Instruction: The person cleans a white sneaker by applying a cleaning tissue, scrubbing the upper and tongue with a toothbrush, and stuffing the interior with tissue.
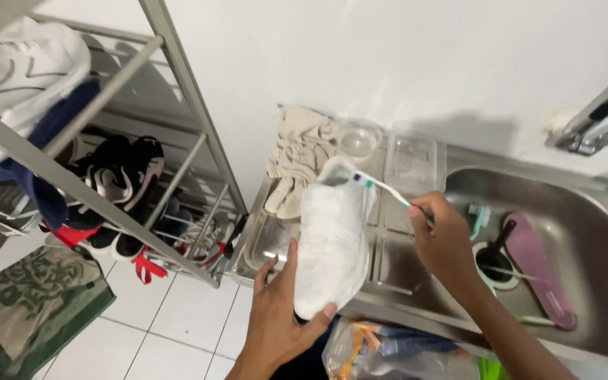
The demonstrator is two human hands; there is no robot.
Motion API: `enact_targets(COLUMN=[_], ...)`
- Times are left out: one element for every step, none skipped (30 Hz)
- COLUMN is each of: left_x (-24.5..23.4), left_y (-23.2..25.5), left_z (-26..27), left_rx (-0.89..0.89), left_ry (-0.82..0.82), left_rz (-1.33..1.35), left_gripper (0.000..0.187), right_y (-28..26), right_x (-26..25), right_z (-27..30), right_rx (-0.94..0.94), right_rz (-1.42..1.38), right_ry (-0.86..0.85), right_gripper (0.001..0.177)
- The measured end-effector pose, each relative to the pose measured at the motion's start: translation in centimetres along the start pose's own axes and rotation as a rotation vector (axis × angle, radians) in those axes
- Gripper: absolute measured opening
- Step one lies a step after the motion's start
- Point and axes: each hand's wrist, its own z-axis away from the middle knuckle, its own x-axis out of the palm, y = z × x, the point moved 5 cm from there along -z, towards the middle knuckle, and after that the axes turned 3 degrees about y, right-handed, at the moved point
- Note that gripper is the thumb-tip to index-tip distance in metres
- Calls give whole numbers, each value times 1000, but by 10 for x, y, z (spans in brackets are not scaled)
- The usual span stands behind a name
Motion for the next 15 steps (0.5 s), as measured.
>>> enact_targets(left_x=[0,2,2,4,5,5,5,5,6,6,6,5,5,6,7], left_y=[0,-1,-1,-1,-1,0,-1,-1,-1,0,1,0,0,1,2], left_z=[0,1,0,-1,2,3,3,3,3,2,2,2,2,2,2], left_rx=[-39,-77,-75,-70,-71,-73,-101,-128,-129,-105,-80,-82,-65,-49,-49], left_ry=[-26,-52,-52,-59,-74,-80,-93,-106,-103,-98,-95,-94,-91,-89,-94], left_rz=[-6,-11,-11,-19,-26,-25,-28,-30,-32,-33,-34,-35,-41,-47,-45], left_gripper=[103,105,105,104,103,103,104,105,105,105,106,106,106,106,106], right_y=[0,0,-2,-5,-7,-2,-2,-3,-5,-3,0,-7,-13,-18,-15], right_x=[-1,-1,1,5,11,13,10,8,4,-2,-7,-8,-4,0,3], right_z=[2,5,7,9,15,12,6,1,1,1,2,5,9,15,14], right_rx=[62,125,124,91,65,71,-29,-129,-132,-53,29,27,30,32,38], right_rz=[0,-1,0,8,15,14,52,90,88,16,-56,-57,-39,-22,-21], right_ry=[-15,-29,-26,-84,-147,-150,-58,33,33,71,109,108,-5,-118,-119], right_gripper=[24,27,27,26,26,26,19,14,14,14,15,15,17,20,20])
